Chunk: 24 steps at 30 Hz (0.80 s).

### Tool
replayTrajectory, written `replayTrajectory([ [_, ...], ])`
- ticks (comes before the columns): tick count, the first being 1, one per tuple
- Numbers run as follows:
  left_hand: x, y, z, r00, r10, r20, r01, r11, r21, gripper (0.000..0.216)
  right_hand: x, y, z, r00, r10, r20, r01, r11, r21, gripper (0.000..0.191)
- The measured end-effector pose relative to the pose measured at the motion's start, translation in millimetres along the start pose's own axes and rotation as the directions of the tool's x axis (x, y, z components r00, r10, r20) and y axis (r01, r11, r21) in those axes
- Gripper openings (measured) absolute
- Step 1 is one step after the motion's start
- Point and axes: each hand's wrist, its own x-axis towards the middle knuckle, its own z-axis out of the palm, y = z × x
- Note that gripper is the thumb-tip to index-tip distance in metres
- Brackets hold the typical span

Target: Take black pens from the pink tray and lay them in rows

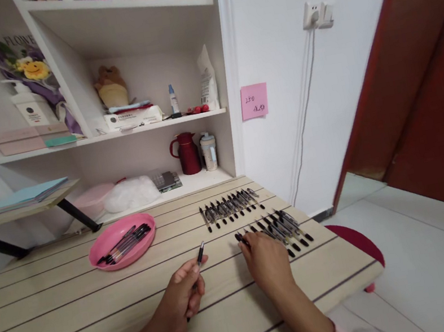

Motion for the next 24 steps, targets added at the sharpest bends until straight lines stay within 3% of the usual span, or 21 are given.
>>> replayTrajectory([
  [8,0.2,1.1,0.2,1.0,-0.014,0.01,0.014,1.0,0.006,0.052,-11.4,-8.8,21.0,0.988,-0.034,0.149,0.062,0.981,-0.183,0.012],
  [24,-0.6,2.5,1.5,1.0,-0.019,0.016,0.018,1.0,0.015,0.051,-26.3,4.6,14.1,0.995,-0.006,0.099,0.027,0.978,-0.208,0.012],
])
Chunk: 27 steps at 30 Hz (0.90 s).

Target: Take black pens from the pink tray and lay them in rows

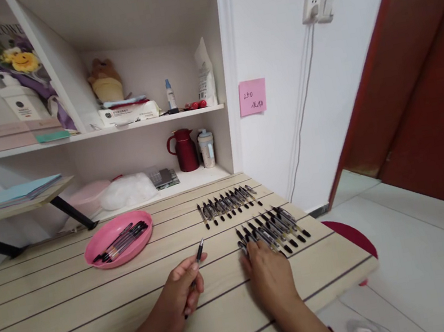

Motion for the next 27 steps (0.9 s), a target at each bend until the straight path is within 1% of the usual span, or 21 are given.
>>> replayTrajectory([
  [4,0.3,-1.1,-0.6,1.0,0.008,0.006,-0.008,1.0,0.002,0.051,0.5,2.0,1.1,1.0,0.015,-0.007,-0.015,1.0,-0.004,0.014],
  [7,0.1,-2.6,0.2,1.0,0.017,0.025,-0.018,0.999,0.038,0.051,1.9,2.6,1.3,1.0,0.02,-0.018,-0.019,0.999,0.047,0.013],
  [9,-0.9,-2.9,1.9,0.999,0.019,0.039,-0.022,0.997,0.077,0.05,2.8,0.2,0.4,0.999,0.04,-0.034,-0.035,0.988,0.154,0.014],
  [10,-1.7,-2.7,3.0,0.999,0.022,0.045,-0.026,0.995,0.096,0.049,3.2,-2.3,-0.4,0.998,0.051,-0.032,-0.042,0.968,0.246,0.016],
  [11,-2.7,-2.4,4.3,0.998,0.028,0.05,-0.033,0.993,0.114,0.048,3.7,-6.1,-1.2,0.998,0.06,-0.021,-0.048,0.929,0.366,0.02],
  [12,-3.7,-1.9,5.6,0.998,0.035,0.052,-0.042,0.99,0.131,0.047,4.3,-11.0,-2.1,0.998,0.061,0.0,-0.053,0.861,0.506,0.024],
  [13,-4.7,-1.3,6.8,0.998,0.042,0.053,-0.049,0.988,0.148,0.046,5.1,-16.9,-2.9,0.998,0.056,0.029,-0.061,0.756,0.652,0.028],
  [14,-5.7,-0.7,8.0,0.998,0.044,0.054,-0.053,0.985,0.164,0.044,6.2,-23.7,-3.6,0.997,0.046,0.062,-0.077,0.616,0.784,0.031],
  [15,-6.7,-0.2,9.2,0.998,0.046,0.052,-0.054,0.983,0.177,0.043,7.5,-31.0,-4.2,0.994,0.038,0.099,-0.106,0.456,0.884,0.033],
  [16,-7.4,0.2,10.2,0.998,0.046,0.049,-0.055,0.981,0.186,0.042,8.9,-38.2,-4.7,0.989,0.037,0.141,-0.145,0.299,0.943,0.034],
  [17,-7.9,0.3,11.1,0.998,0.049,0.045,-0.057,0.98,0.192,0.04,10.5,-45.0,-5.2,0.982,0.044,0.185,-0.189,0.166,0.968,0.035],
  [18,-8.2,0.3,11.8,0.998,0.055,0.042,-0.062,0.979,0.194,0.039,12.0,-50.8,-5.4,0.973,0.054,0.224,-0.228,0.066,0.971,0.036],
  [19,-8.3,0.1,12.3,0.997,0.062,0.035,-0.068,0.979,0.195,0.037,13.4,-55.5,-5.5,0.964,0.071,0.256,-0.256,0.001,0.967,0.037],
  [20,-8.1,-0.2,12.6,0.997,0.07,0.027,-0.074,0.978,0.195,0.036,14.6,-58.8,-5.2,0.957,0.089,0.275,-0.273,-0.037,0.961,0.038],
  [22,-7.5,-0.7,12.7,0.997,0.076,0.016,-0.078,0.977,0.196,0.034,16.0,-61.6,-3.9,0.953,0.115,0.28,-0.273,-0.072,0.959,0.037],
  [24,-6.7,-0.6,12.4,0.998,0.066,0.017,-0.068,0.978,0.198,0.032,16.3,-60.8,-1.9,0.954,0.114,0.276,-0.265,-0.103,0.959,0.036],
  [27,-6.0,0.7,11.8,0.999,0.032,0.041,-0.04,0.979,0.199,0.031,15.7,-58.4,-0.7,0.954,0.064,0.293,-0.276,-0.191,0.942,0.035],
])
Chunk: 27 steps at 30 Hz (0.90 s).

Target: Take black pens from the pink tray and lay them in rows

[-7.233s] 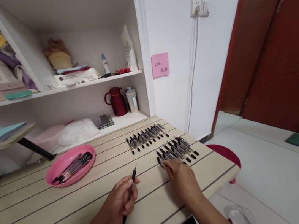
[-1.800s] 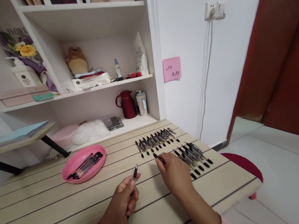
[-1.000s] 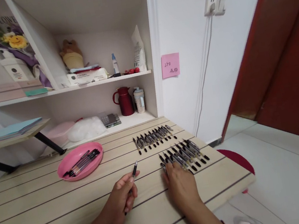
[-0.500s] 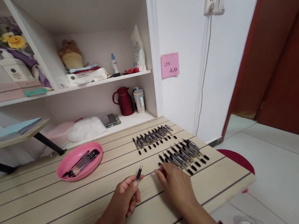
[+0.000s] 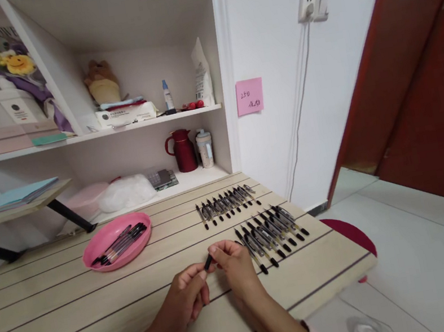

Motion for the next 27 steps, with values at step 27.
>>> replayTrajectory([
  [27,2.1,-0.8,-1.8,0.998,0.009,0.057,-0.009,1.0,0.014,0.034,-2.7,-2.2,-0.1,0.989,0.122,0.087,-0.138,0.969,0.203,0.04],
])
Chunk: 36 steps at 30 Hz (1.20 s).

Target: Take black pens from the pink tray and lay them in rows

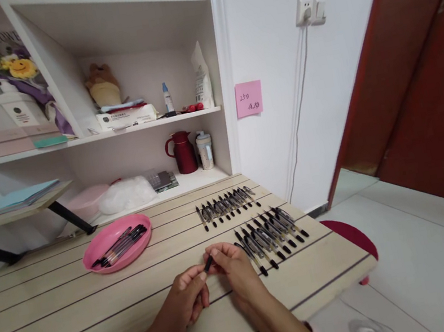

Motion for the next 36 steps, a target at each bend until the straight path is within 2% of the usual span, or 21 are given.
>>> replayTrajectory([
  [4,0.6,-0.2,-0.2,1.0,-0.022,-0.003,0.022,1.0,-0.007,0.034,0.8,2.2,-0.3,1.0,0.012,-0.002,-0.012,1.0,0.0,0.037],
  [6,1.1,-0.7,-0.3,1.0,-0.026,0.005,0.026,1.0,-0.01,0.035,1.8,3.1,-0.3,1.0,-0.014,0.003,0.014,1.0,-0.02,0.036],
  [9,0.5,-0.6,0.2,1.0,-0.021,-0.001,0.021,1.0,-0.009,0.037,4.4,1.6,-1.2,0.998,-0.058,0.015,0.057,0.998,0.041,0.036],
  [12,-1.2,1.2,1.3,1.0,-0.023,-0.017,0.022,1.0,-0.012,0.038,9.0,-4.4,-5.9,0.985,-0.136,-0.11,0.15,0.98,0.128,0.036],
  [14,-2.1,2.7,1.6,0.999,-0.032,-0.023,0.032,0.999,-0.009,0.039,12.7,-9.7,-12.3,0.953,-0.201,-0.228,0.234,0.964,0.126,0.036],
  [17,-2.3,3.5,0.8,0.999,-0.051,-0.019,0.05,0.999,-0.012,0.04,16.2,-16.6,-26.5,0.928,-0.254,-0.272,0.266,0.964,0.006,0.037],
  [19,-1.6,2.7,-0.4,0.999,-0.05,-0.02,0.05,0.998,-0.027,0.04,15.6,-19.2,-38.4,0.93,-0.283,-0.234,0.256,0.957,-0.139,0.037],
  [21,-0.6,1.2,-1.9,0.999,-0.048,-0.023,0.046,0.998,-0.048,0.041,12.4,-20.7,-52.1,0.924,-0.335,-0.186,0.261,0.906,-0.333,0.035],
  [23,0.4,-0.4,-3.4,0.999,-0.049,-0.018,0.048,0.997,-0.064,0.041,6.5,-22.1,-66.6,0.905,-0.402,-0.139,0.265,0.788,-0.556,0.031],
  [24,0.8,-0.9,-4.1,0.999,-0.05,-0.015,0.049,0.997,-0.067,0.042,2.5,-23.1,-73.5,0.892,-0.44,-0.103,0.268,0.697,-0.665,0.029],
  [27,1.3,-1.4,-5.2,0.999,-0.052,-0.008,0.051,0.997,-0.059,0.041,-12.7,-26.4,-88.4,0.848,-0.525,0.073,0.277,0.32,-0.906,0.025],
  [29,1.2,-1.0,-5.3,0.999,-0.053,-0.005,0.053,0.997,-0.053,0.04,-24.2,-27.2,-91.2,0.838,-0.52,0.167,0.222,0.045,-0.974,0.026],
  [31,0.9,-0.5,-5.1,0.999,-0.051,-0.003,0.051,0.997,-0.051,0.04,-34.6,-25.4,-88.8,0.855,-0.479,0.197,0.123,-0.181,-0.976,0.027],
  [33,0.6,0.0,-4.8,0.999,-0.05,-0.003,0.05,0.998,-0.049,0.039,-41.7,-21.2,-83.5,0.882,-0.424,0.206,0.062,-0.329,-0.942,0.025],
  [36,0.3,0.5,-4.4,0.999,-0.052,0.0,0.052,0.997,-0.051,0.039,-44.7,-13.8,-76.1,0.917,-0.34,0.211,0.053,-0.419,-0.906,0.022],
])
